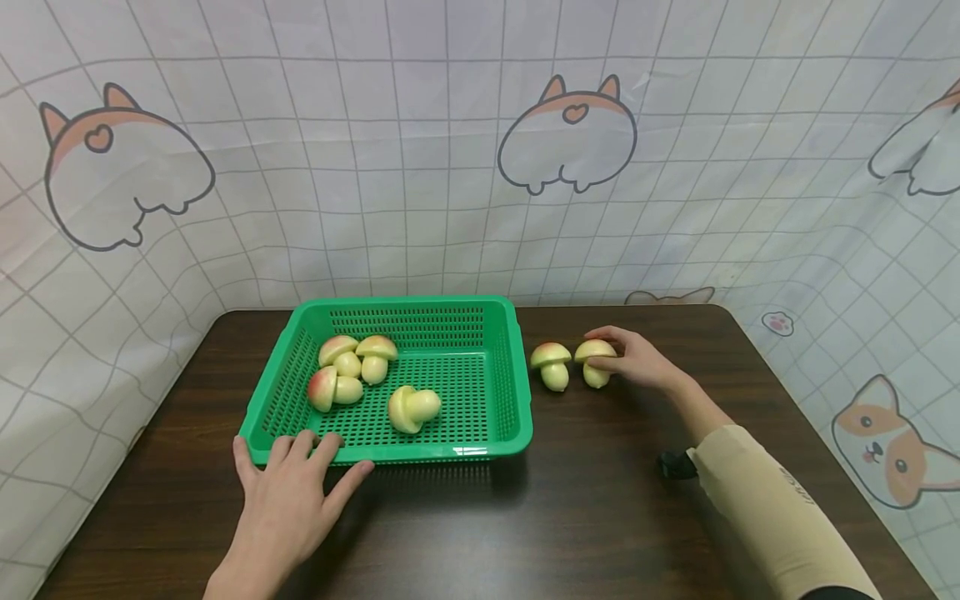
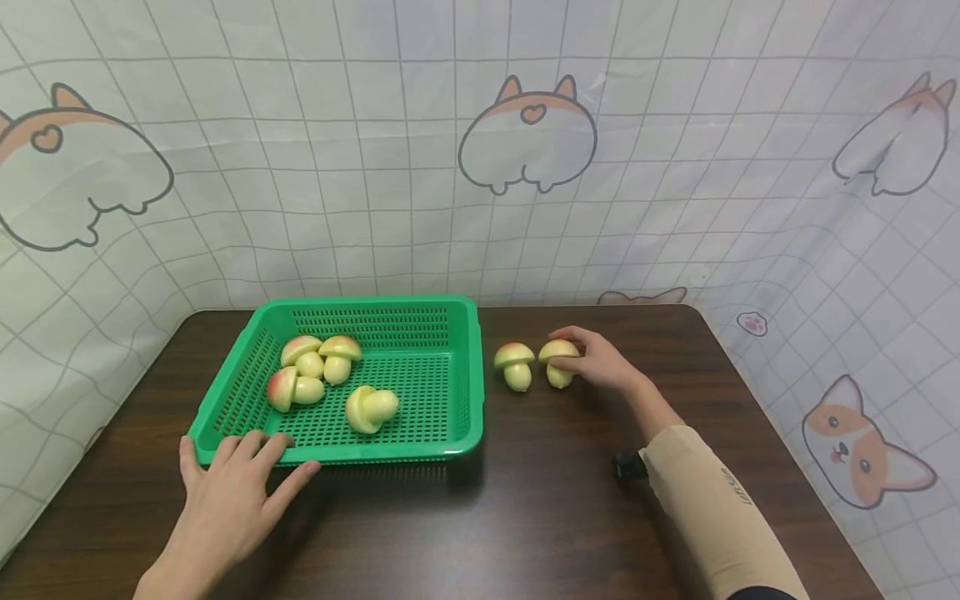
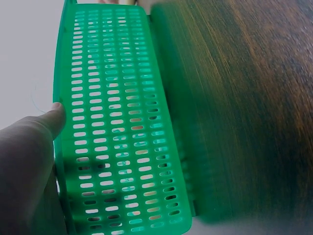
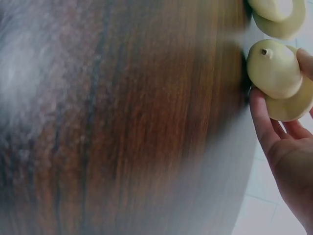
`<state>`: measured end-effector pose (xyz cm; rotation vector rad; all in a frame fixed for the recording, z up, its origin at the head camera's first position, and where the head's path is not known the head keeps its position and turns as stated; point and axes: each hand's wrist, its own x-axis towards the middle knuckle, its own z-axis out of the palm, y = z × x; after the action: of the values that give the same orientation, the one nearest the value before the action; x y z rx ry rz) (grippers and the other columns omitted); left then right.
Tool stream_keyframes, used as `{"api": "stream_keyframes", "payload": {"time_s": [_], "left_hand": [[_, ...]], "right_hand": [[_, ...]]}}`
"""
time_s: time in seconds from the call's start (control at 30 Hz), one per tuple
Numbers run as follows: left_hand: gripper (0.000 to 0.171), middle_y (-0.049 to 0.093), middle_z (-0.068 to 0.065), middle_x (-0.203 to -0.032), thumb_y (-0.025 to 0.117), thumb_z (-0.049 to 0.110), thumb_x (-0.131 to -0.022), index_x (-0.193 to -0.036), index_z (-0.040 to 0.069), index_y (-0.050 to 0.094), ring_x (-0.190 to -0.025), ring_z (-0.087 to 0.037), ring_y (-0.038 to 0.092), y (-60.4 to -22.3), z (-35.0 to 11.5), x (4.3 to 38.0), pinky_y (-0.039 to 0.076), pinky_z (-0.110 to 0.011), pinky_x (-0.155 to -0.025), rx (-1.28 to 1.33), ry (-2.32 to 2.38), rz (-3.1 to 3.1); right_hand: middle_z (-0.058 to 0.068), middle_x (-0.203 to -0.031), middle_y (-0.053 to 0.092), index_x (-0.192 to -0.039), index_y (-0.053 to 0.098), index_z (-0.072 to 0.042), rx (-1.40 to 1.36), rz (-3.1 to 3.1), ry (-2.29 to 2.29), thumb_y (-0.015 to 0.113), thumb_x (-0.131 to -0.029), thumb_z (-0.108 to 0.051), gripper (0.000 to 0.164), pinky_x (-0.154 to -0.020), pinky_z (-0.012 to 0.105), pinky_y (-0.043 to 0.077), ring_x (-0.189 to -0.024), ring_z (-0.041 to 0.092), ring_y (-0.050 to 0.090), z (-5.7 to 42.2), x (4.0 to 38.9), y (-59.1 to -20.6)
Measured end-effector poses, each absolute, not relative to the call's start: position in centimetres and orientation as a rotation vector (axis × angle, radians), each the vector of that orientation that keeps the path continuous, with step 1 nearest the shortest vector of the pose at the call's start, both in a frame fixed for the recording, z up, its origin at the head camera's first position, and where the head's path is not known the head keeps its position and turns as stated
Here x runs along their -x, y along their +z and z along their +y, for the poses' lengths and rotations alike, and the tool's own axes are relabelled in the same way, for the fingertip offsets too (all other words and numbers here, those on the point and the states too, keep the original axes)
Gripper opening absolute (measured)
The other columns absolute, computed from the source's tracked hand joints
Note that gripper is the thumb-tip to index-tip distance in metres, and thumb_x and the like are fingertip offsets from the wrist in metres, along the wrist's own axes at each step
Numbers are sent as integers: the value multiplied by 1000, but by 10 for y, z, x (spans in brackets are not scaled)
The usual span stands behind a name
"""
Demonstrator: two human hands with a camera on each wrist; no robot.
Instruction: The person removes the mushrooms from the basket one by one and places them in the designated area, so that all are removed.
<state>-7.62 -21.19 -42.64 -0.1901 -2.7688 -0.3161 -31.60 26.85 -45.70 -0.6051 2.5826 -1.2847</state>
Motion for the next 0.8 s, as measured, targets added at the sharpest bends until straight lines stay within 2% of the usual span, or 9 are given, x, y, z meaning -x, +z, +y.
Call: {"api": "stream_keyframes", "payload": {"time_s": [0.27,0.8], "left_hand": [[53,61,-13,-105,60,61,-98,-115,10,66,-109,-44,53,-426,-212,76,-3,-85,-103,187,-315,-2781],[53,61,-12,-104,60,60,-98,-114,11,66,-107,-43,54,-426,-212,76,-3,-85,-102,190,-314,-2774]], "right_hand": [[20,-130,59,-146,51,-1,592,2556,-1308,71,-100,-26,56,-83,42,57,-116,35,59,267,317,-460],[25,-147,48,-146,48,0,574,2541,-1334,72,-99,-26,59,-87,52,56,-131,43,50,271,313,-448]]}}
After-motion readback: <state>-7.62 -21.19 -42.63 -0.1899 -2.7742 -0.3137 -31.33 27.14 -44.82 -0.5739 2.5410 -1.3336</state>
